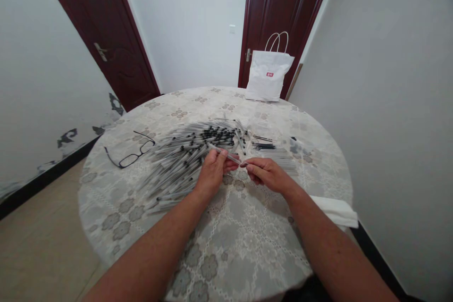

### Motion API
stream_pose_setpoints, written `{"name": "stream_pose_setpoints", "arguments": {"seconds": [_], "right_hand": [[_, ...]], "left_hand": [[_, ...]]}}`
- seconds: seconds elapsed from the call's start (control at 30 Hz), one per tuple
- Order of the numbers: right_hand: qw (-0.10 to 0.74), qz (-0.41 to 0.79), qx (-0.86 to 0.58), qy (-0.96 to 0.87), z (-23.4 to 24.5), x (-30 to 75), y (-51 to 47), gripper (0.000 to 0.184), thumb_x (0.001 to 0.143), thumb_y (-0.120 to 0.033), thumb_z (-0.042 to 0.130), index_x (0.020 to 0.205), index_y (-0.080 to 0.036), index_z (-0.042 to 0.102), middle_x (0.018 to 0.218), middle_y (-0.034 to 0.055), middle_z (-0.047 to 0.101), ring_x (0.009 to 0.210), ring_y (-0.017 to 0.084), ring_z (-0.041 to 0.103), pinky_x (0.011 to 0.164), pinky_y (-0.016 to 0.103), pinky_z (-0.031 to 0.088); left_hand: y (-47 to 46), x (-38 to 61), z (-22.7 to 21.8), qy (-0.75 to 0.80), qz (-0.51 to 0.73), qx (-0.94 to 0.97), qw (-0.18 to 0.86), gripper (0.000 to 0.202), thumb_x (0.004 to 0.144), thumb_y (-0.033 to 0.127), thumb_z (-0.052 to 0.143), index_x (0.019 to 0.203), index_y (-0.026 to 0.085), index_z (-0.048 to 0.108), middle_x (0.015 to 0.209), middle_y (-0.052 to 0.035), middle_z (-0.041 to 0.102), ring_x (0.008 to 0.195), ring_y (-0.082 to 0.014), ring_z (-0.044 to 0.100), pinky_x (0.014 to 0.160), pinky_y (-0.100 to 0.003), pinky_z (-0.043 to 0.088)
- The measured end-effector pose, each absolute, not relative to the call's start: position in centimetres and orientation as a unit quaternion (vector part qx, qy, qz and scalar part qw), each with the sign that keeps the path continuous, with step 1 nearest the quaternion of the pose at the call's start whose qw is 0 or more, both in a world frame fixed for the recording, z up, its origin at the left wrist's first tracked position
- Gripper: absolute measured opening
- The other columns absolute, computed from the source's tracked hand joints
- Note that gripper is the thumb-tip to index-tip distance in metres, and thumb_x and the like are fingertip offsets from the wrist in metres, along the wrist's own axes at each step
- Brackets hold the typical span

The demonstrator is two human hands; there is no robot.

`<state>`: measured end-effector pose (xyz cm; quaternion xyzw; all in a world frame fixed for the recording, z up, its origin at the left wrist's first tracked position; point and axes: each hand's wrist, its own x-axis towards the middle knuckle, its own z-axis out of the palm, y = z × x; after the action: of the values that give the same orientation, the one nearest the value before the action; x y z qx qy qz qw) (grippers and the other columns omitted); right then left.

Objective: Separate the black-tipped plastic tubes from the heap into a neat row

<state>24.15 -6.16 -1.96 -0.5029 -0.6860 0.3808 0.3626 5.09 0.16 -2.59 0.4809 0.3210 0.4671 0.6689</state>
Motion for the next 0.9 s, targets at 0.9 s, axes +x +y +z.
{"name": "stream_pose_setpoints", "arguments": {"seconds": [0.9], "right_hand": [[0.462,0.179,-0.651,-0.575,1.6,27.9,-3.3,0.033,0.092,-0.040,0.053,0.110,-0.018,0.070,0.093,0.0069,0.076,0.057,0.013,0.060,0.056,0.027,0.046]], "left_hand": [[-1.1,4.5,-1.0,0.166,0.386,0.366,0.830,0.017,0.089,0.030,0.067,0.101,0.018,0.063,0.066,0.0046,0.054,0.045,-0.0056,0.042,0.059,-0.030,0.057]]}}
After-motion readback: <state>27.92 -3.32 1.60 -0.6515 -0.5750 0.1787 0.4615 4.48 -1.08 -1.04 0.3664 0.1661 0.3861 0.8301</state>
